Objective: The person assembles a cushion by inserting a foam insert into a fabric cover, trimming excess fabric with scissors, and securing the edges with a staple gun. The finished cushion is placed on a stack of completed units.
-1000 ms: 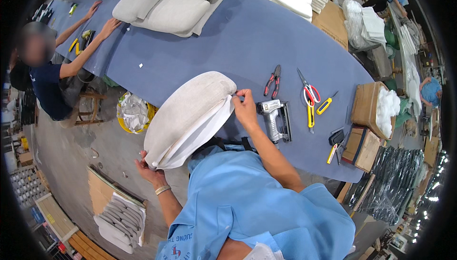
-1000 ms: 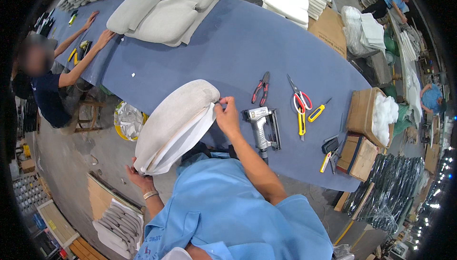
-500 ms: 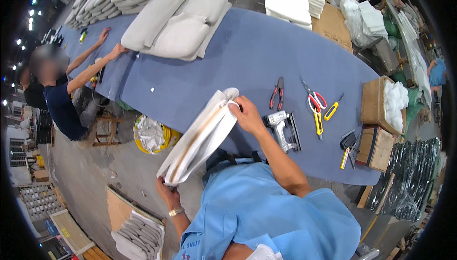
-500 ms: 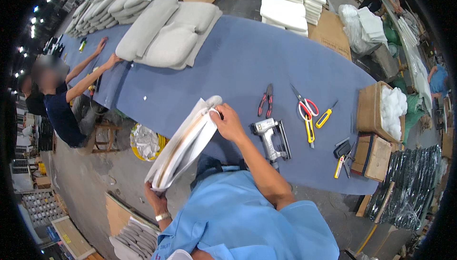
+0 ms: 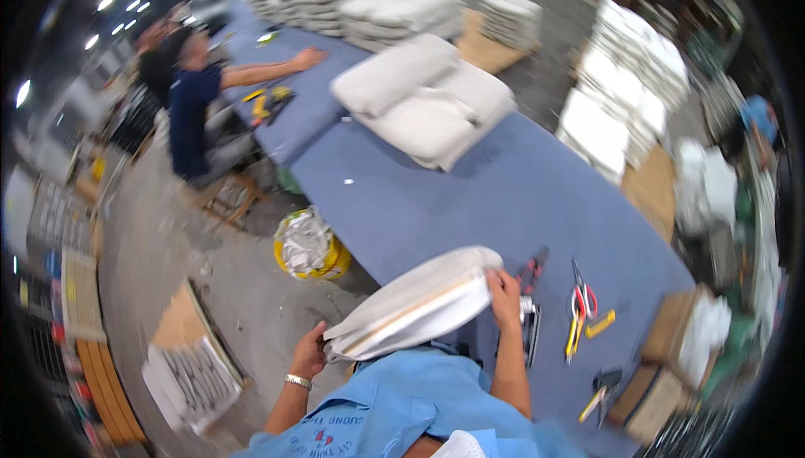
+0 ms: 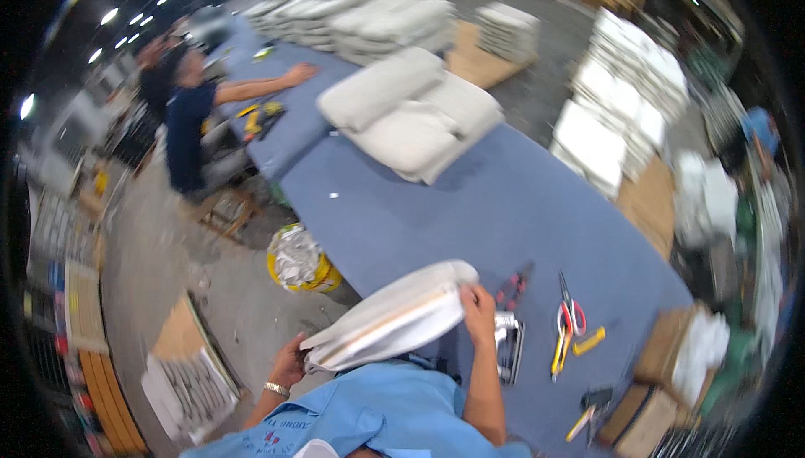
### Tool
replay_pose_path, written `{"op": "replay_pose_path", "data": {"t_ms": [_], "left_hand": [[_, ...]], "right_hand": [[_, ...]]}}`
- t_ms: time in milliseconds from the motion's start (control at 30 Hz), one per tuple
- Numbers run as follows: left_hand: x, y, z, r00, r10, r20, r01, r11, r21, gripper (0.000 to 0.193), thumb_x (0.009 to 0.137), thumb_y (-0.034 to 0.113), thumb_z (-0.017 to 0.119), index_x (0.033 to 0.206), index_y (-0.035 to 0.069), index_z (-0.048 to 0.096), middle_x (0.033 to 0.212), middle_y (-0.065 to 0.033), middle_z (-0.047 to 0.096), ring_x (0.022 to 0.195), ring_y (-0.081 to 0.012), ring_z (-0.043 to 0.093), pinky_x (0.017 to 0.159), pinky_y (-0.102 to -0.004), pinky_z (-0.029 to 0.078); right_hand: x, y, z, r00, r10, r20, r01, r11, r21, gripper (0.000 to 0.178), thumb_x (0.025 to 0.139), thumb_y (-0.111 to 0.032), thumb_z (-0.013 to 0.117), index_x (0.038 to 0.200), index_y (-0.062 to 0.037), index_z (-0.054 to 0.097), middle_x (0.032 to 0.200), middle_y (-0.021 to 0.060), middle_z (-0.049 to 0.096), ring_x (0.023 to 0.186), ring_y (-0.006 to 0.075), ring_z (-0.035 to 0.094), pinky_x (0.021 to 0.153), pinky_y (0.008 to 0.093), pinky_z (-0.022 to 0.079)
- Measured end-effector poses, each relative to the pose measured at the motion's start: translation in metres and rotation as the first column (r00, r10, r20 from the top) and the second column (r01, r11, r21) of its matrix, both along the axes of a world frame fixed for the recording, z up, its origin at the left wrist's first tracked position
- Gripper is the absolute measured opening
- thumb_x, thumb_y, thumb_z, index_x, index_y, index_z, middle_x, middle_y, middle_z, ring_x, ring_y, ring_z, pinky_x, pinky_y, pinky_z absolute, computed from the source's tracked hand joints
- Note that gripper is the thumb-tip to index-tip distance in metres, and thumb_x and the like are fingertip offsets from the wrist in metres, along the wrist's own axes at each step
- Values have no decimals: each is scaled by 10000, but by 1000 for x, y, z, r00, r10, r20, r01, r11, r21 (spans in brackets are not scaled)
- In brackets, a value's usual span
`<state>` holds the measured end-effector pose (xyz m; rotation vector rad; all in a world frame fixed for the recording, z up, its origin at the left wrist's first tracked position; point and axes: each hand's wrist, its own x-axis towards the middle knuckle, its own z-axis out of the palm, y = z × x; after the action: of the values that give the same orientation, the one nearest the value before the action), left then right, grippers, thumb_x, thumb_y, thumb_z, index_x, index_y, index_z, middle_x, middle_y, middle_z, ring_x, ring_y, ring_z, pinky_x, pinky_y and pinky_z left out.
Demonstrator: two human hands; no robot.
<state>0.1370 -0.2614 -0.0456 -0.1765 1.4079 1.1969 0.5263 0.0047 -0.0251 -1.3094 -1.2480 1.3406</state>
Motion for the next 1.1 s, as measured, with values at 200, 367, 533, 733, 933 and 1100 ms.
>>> {"op": "replay_pose_path", "data": {"t_ms": [200, 367, 533, 733, 933, 1100], "left_hand": [[28, -13, -87, 965, 88, -247, -78, 996, 50, 272, 984, 227, 673, 1138, 4, 687, 1084, -112, 730, 1011, -234, 704, 873, -417, 585], [37, 0, -82, 984, 151, 92, -150, 988, -25, 462, 993, 309, 705, 1270, -51, 620, 1139, -157, 727, 1016, -267, 728, 869, -460, 613], [46, 15, -53, 984, 61, -170, -45, 994, 101, 555, 988, 343, 730, 1357, -47, 590, 1206, -146, 722, 1049, -232, 710, 910, -394, 588], [20, 136, -10, 832, 182, -525, 49, 917, 396, 537, 999, 301, 711, 1429, 8, 580, 1288, -98, 698, 1132, -155, 642, 1000, -328, 512], [-4, 158, -56, 517, -73, -853, 193, 981, 34, 572, 1006, 328, 688, 1450, -9, 558, 1314, -162, 699, 1134, -245, 686, 980, -374, 542], [31, 11, -142, 635, -505, -585, 454, 856, -247, 541, 933, 499, 694, 1252, 63, 731, 1150, -197, 758, 1141, -319, 707, 986, -430, 544]], "right_hand": [[36, -11, -62, 982, -178, -58, 172, 981, -84, 241, 1047, -315, 631, 1050, -74, 630, 1021, 13, 615, 974, 127, 537, 889, 313, 445], [36, 11, -39, 979, -95, -181, 61, 981, -183, 395, 1052, -323, 616, 1328, -40, 628, 1177, 79, 668, 1122, 184, 595, 1021, 336, 454], [38, 34, -12, 991, 133, -5, -132, 975, -177, 431, 1054, -257, 592, 1417, -26, 583, 1301, 108, 658, 1217, 211, 598, 1040, 349, 477], [16, 102, 6, 965, -69, -254, 58, 997, -51, 419, 1058, -160, 552, 1444, 0, 536, 1424, 140, 584, 1289, 234, 564, 1093, 367, 447], [45, 95, -35, 986, -126, 108, 119, 991, 67, 447, 1024, -273, 664, 1375, -7, 589, 1191, 102, 703, 984, 153, 660, 791, 274, 519], [61, -24, -46, 967, 216, 138, -192, 967, -167, 294, 1065, -259, 619, 1260, -39, 621, 989, 46, 710, 789, 130, 665, 697, 273, 540]]}}
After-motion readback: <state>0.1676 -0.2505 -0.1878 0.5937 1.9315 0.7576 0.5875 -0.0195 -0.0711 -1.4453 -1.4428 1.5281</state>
